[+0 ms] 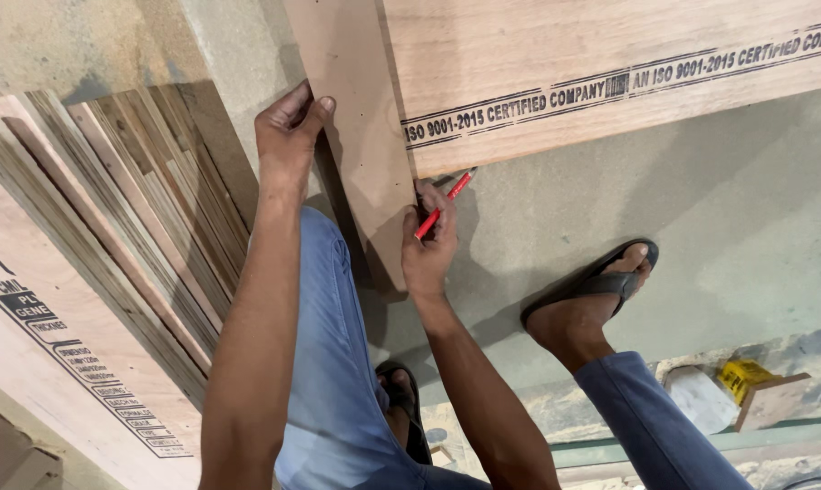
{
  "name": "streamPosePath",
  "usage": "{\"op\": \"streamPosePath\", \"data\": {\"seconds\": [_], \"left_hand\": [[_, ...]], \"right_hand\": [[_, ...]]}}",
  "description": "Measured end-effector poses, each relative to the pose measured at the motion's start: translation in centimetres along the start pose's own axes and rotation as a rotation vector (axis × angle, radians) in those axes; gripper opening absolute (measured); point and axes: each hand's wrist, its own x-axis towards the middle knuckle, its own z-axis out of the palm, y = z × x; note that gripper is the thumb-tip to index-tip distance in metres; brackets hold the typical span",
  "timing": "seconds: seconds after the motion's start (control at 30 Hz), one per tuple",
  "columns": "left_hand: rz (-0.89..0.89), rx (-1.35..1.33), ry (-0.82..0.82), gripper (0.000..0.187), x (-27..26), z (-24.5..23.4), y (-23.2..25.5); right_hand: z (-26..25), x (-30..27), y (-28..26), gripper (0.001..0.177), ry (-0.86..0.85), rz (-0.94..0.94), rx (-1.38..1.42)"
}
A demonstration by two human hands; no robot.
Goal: The person kneels on the floor and uses a red pencil and a straight wooden batten to draw straight lines on a large plywood sheet. They reposition the batten multiple times to mark different sections and also use a tape measure to mark specific measurements on the wood.
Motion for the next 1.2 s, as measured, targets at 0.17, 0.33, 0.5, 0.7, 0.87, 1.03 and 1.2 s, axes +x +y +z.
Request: {"op": "streamPosePath", "data": {"seconds": [0.17, 0.33, 0.5, 0.7, 0.87, 1.03, 1.2], "left_hand": [[0.004, 0.037, 0.009, 0.043, 0.0, 0.1, 0.1], [0.026, 0.015, 0.004, 0.042, 0.1, 0.1, -0.1], [0.017, -0.010, 0.006, 0.042, 0.3, 0.1, -0.3], [0.045, -0.045, -0.006, 0.044, -0.3, 0.2, 0.4], [0.387, 0.695, 0.134, 0.067, 0.0, 1.3, 3.6], [0.515, 1.307, -0.165, 0.111, 4.1, 4.6, 7.1], [0.256, 1.629, -0.288, 0.134, 7.4, 8.2, 8.2]], "right_hand": [[-0.1, 0.2, -0.4, 0.045, -0.016, 0.004, 0.007], [-0.2, 0.2, -0.6, 0.045, -0.026, -0.024, -0.060], [-0.2, 0.3, -0.5, 0.046, -0.013, 0.000, -0.019], [-0.4, 0.2, -1.2, 0.046, -0.012, 0.009, -0.073], [-1.6, 1.5, -3.7, 0.045, -0.058, -0.254, -0.264], [-3.2, 5.9, -7.4, 0.032, -0.086, -0.464, -0.384], [-4.0, 12.2, -10.2, 0.023, -0.031, -0.595, -0.349]]}}
